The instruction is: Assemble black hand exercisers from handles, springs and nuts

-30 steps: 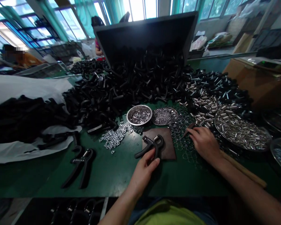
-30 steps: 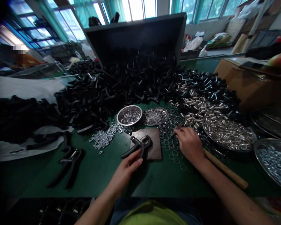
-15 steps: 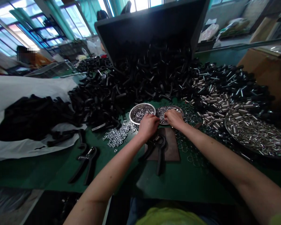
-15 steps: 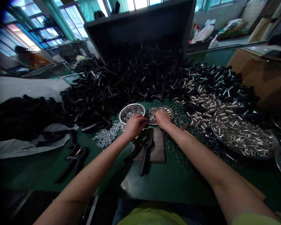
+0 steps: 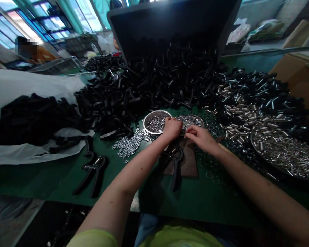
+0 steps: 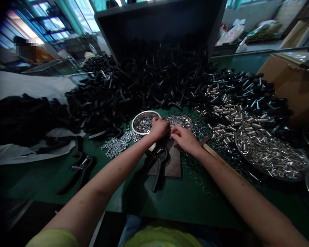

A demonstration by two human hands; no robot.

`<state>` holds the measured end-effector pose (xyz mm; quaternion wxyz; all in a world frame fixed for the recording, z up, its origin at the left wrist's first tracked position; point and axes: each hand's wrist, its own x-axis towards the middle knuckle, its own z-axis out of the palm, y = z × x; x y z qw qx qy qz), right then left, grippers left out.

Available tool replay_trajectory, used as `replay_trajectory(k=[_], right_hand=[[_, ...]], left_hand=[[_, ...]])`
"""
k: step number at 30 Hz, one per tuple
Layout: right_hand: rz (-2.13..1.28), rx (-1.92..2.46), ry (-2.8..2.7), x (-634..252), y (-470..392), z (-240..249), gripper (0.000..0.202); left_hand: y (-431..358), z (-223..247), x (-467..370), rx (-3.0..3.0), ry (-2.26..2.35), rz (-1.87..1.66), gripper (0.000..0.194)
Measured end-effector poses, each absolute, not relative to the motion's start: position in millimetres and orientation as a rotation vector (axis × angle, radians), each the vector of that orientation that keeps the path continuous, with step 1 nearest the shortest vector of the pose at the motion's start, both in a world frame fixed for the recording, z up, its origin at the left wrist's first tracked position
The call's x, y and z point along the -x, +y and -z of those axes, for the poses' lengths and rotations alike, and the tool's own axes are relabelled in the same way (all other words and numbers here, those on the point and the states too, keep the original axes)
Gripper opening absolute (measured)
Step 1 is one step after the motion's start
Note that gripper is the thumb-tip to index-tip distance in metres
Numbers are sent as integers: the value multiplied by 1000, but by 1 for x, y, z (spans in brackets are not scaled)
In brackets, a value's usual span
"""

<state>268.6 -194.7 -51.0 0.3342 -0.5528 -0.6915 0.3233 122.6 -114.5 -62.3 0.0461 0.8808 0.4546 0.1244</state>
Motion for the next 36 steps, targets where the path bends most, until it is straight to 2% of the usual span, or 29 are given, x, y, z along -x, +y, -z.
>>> replay_trajectory(k=[3,10,16,27,36], right_hand=[[-985,1363,-1880,-256,-209,51,5],[-792,1368,-2120,-238,-209,51,5],[-825,1480,-2233,-235,-203,47,7],[-1098,1497,-2338,-227,-178,39,9],[-967,1464,-2224,-236,-199,53,9]], left_hand=[[-116,55,-118,-2583,1420,-441,14],[-145,35,-77,-1813,1293,-849,18],[-191,30,-30,-1366,1211,-865,24],[-225,51,-27,-1978,1161,-683,15],[-227,64,-37,-2009,1138,-607,12]])
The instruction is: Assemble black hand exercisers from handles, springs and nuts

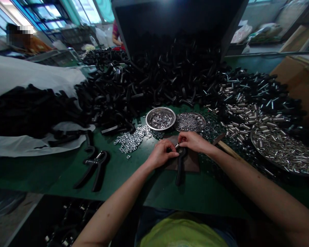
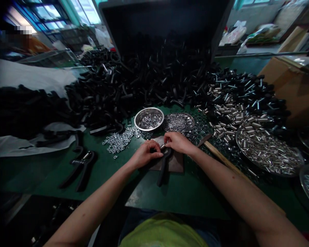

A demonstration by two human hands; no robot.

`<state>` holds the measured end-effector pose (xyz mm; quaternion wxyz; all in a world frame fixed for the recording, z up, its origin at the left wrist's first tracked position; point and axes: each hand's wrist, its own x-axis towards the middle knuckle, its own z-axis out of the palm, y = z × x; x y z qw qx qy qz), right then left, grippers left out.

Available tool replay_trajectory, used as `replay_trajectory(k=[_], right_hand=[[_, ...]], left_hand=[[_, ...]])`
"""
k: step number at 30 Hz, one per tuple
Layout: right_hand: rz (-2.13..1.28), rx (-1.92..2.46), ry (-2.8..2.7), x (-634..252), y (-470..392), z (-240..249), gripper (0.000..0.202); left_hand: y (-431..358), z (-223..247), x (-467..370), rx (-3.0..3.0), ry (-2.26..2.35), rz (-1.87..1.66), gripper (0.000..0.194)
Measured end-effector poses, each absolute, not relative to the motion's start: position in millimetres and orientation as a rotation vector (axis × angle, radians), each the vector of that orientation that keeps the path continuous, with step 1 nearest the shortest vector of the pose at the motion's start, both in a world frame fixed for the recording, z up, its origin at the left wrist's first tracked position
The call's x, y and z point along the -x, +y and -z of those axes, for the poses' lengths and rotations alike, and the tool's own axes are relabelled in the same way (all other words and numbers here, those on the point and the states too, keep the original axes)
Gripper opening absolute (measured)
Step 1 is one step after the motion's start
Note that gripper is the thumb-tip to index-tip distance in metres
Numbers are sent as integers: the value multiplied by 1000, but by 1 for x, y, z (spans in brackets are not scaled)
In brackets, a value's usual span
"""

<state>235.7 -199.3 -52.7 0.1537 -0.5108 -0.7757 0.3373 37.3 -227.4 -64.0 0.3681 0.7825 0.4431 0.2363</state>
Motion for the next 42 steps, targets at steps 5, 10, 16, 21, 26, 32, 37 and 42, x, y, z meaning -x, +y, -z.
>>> replay_trajectory(k=[5,10,16,21,26,32,37,42], right_hand=[[-935,1472,-2211,-235,-201,51,10],[-924,1483,-2198,-238,-207,53,12],[-898,1508,-2180,-238,-212,53,10],[-883,1518,-2163,-237,-213,54,11],[-884,1518,-2154,-239,-214,56,12],[-889,1525,-2157,-239,-213,57,13],[-881,1534,-2155,-238,-214,56,13],[-868,1528,-2163,-238,-214,57,11]], left_hand=[[-228,67,-41,-1868,1192,-614,13],[-227,68,-41,-1766,1090,-629,11],[-227,70,-40,-1755,1114,-642,12],[-227,73,-36,-1527,1116,-686,15],[-227,68,-35,-1432,1109,-663,15],[-232,60,-44,-1633,1184,-612,10],[-232,61,-47,-1711,1207,-592,11],[-231,64,-47,-1653,1176,-643,9]])
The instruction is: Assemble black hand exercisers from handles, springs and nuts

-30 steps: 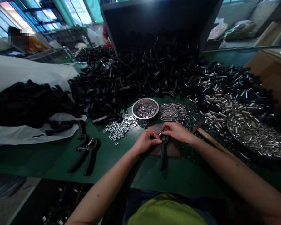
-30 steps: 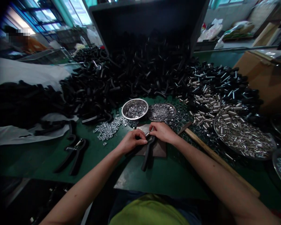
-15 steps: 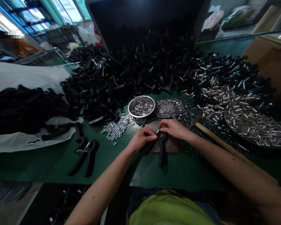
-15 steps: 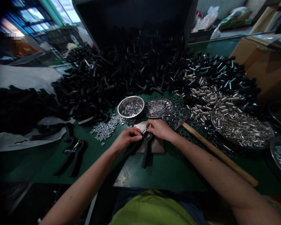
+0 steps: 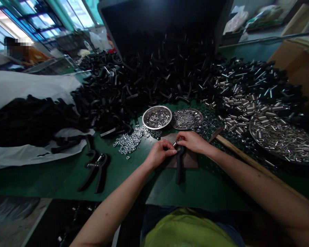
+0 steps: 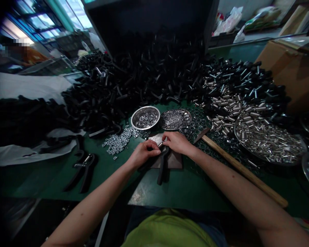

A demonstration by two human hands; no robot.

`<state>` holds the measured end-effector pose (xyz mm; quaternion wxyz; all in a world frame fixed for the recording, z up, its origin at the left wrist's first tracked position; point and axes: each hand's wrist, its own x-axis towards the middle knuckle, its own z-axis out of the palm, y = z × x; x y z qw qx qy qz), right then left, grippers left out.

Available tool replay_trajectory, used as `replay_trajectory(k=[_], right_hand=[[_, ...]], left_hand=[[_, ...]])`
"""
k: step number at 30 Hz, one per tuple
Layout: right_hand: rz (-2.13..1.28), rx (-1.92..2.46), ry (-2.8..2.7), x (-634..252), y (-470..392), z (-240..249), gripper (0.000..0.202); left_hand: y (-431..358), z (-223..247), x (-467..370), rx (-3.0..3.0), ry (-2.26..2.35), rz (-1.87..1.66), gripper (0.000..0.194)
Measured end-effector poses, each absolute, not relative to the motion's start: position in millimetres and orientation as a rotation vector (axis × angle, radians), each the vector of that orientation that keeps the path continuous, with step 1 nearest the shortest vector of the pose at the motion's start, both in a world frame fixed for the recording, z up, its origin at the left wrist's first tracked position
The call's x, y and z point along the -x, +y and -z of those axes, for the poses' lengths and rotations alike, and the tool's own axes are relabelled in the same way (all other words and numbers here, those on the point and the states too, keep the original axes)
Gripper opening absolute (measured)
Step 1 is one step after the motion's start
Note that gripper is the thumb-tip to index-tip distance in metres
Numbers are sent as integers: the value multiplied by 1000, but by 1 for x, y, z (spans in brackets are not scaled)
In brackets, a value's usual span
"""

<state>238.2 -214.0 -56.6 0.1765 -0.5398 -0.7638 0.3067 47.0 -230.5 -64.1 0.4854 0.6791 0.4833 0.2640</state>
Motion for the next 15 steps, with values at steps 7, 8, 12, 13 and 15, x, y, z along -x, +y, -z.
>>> replay_trajectory(k=[7,8,12,13,15], right_hand=[[-859,1552,-2165,-238,-215,56,12],[-858,1555,-2166,-238,-215,56,12],[-853,1564,-2173,-235,-215,56,12],[-854,1565,-2176,-234,-214,55,12],[-844,1566,-2193,-234,-215,52,14]], left_hand=[[-230,64,-44,-1618,1139,-591,9],[-229,64,-45,-1605,1172,-588,11],[-226,67,-45,-1600,1261,-535,17],[-225,67,-46,-1603,1255,-510,17],[-225,66,-45,-1635,1234,-492,15]])
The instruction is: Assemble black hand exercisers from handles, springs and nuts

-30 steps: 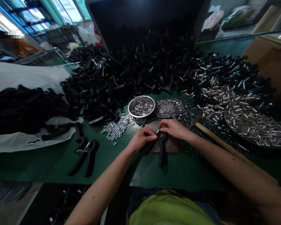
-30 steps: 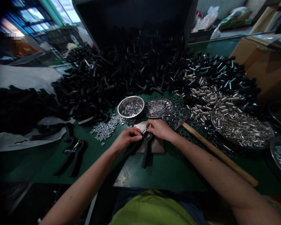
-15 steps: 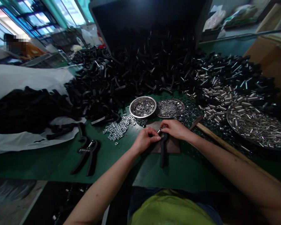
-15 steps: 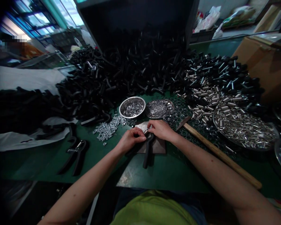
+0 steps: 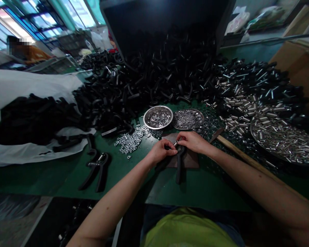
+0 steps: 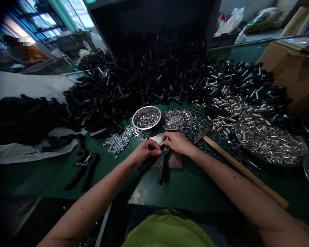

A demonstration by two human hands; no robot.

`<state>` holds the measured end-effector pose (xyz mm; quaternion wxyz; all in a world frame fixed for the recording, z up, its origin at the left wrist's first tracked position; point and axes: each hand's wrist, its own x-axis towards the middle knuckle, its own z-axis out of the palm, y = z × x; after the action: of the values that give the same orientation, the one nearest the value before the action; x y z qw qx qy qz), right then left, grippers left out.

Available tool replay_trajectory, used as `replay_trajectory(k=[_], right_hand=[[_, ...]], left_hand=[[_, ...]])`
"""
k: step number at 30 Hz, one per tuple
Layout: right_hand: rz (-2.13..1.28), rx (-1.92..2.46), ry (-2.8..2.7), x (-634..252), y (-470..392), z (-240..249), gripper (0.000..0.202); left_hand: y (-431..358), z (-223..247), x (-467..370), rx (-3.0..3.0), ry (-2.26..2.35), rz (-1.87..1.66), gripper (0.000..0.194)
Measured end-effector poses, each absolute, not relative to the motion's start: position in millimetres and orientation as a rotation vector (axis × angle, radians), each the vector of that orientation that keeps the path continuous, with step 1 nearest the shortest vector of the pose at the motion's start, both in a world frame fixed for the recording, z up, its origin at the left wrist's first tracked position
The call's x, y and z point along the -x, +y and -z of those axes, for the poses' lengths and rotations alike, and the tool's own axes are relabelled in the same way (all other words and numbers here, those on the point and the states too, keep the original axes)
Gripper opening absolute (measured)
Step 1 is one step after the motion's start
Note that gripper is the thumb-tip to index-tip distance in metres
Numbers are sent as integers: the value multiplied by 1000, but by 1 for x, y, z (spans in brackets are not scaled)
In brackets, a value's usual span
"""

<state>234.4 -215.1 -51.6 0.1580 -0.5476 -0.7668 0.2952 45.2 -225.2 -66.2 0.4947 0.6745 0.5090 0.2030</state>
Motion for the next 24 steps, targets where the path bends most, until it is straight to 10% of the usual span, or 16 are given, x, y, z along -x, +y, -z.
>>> replay_trajectory(k=[12,19,24], right_hand=[[181,2154,-2170,-365,-315,57,31],[186,2271,-2051,-370,-325,60,35],[-427,1840,-1797,-318,-321,11,42]], left_hand=[[-297,60,-36,-2627,1556,-289,40],[-298,55,-35,-2689,1530,-55,51],[-297,54,-36,-2705,1494,-66,51]])
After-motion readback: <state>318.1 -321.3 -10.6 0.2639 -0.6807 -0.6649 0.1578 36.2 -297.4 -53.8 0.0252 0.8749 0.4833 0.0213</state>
